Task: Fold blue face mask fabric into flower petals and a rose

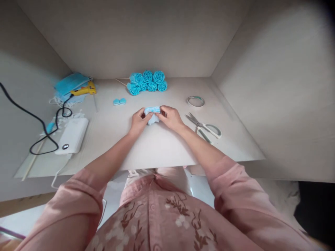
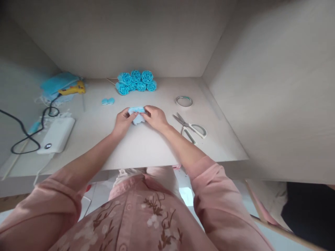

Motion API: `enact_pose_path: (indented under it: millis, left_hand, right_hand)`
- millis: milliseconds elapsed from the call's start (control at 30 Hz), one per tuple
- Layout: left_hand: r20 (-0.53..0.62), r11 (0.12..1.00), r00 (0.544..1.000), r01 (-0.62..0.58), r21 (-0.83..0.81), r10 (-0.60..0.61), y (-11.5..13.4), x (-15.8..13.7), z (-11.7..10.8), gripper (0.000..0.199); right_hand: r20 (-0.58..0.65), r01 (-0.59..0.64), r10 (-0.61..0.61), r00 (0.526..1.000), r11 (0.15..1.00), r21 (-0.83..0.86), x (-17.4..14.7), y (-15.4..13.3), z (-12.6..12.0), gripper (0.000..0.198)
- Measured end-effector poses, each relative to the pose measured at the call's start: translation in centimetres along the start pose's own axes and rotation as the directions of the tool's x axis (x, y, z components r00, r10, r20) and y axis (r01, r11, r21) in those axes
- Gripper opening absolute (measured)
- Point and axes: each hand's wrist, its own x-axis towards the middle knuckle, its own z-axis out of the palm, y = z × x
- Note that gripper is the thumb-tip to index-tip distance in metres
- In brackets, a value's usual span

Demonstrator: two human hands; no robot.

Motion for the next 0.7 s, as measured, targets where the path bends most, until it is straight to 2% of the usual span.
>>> enact_pose_path:
  millis: [233, 367, 500, 700]
  left_hand:
    - [-0.024, 0.998, 0.998, 0.065, -0.017, -0.066, 1.1, -0.6, -0.2, 0.030]
    - [0.006, 0.995, 0.996, 0.093, -0.035, -0.093, 1.6, -1.0, -0.6, 0.026]
    - [0.051, 0.999, 0.998, 0.043, 0.000, -0.043, 2.3, -1.0, -1.1, 0.021]
    - [0.021, 0.988, 0.997, -0.075, 0.136, 0.073, 3.2, -0.8, -1.6, 0.016]
  right_hand:
    - [0.008, -0.015, 0.014, 1.000, 0.999, 0.052, -0.5, -0.9, 0.2, 0.022]
    - [0.040, -0.092, 0.090, 0.995, 0.994, 0.066, -0.8, -1.6, 0.0, 0.015]
    - [0.063, -0.119, 0.113, 0.992, 0.987, 0.111, -0.9, -2.0, -0.3, 0.016]
    - [0.086, -0.126, 0.116, 0.989, 0.985, 0.115, -1.2, -2.0, -0.4, 0.021]
